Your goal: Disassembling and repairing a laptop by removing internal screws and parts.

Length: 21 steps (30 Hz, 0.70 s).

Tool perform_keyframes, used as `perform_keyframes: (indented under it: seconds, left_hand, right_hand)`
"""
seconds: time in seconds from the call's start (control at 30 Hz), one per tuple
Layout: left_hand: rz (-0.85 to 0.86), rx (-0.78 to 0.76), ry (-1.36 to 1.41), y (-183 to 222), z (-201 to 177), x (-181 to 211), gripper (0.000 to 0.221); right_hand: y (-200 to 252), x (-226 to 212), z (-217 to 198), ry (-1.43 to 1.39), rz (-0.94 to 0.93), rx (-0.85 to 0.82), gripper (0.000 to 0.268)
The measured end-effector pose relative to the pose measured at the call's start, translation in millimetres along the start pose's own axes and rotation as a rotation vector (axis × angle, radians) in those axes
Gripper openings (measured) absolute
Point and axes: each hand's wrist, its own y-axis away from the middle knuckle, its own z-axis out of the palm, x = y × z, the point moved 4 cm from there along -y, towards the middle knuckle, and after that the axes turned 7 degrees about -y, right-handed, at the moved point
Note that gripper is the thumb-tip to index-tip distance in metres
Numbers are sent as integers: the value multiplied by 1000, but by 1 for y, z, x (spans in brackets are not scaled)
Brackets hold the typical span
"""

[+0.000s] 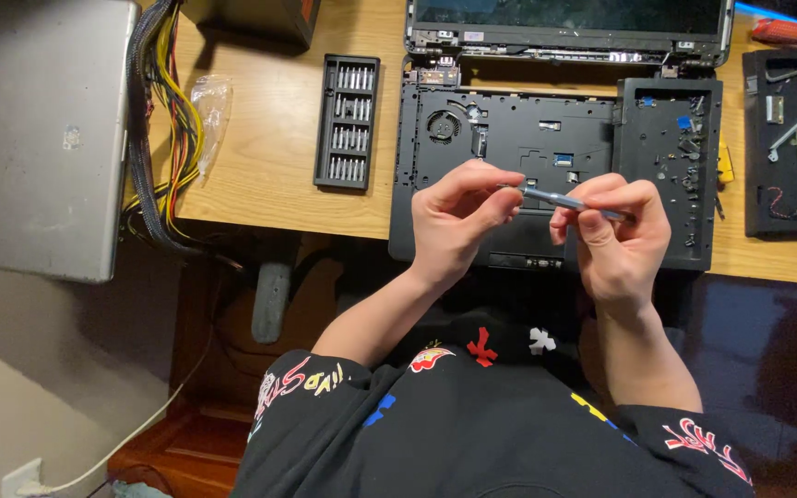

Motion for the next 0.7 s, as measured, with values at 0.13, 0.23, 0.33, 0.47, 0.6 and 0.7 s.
perform_keyframes:
  seconds: [0.13,0.23,0.33,0.47,0.6,0.7]
  left_hand:
    - [16,-2,-45,1,1,3,18]
    - [37,-6,-74,0,1,5,19]
    - [18,-8,-73,1,0,5,20]
    - [-46,-42,-82,-1,2,12,23]
    - [-68,-131,-294,-13,-11,23,20]
    - [151,-108,-927,-19,-37,27,11]
  right_hand:
    - [1,1,-1,-6,-7,-11,15]
    - [0,1,-1,-5,-9,-15,15]
    - [-1,-1,0,-1,-14,-12,15]
    - [-3,-4,-1,21,-12,-20,15]
    - [-15,-15,-7,62,-13,-23,16]
    - [-41,-31,2,205,-15,-73,13]
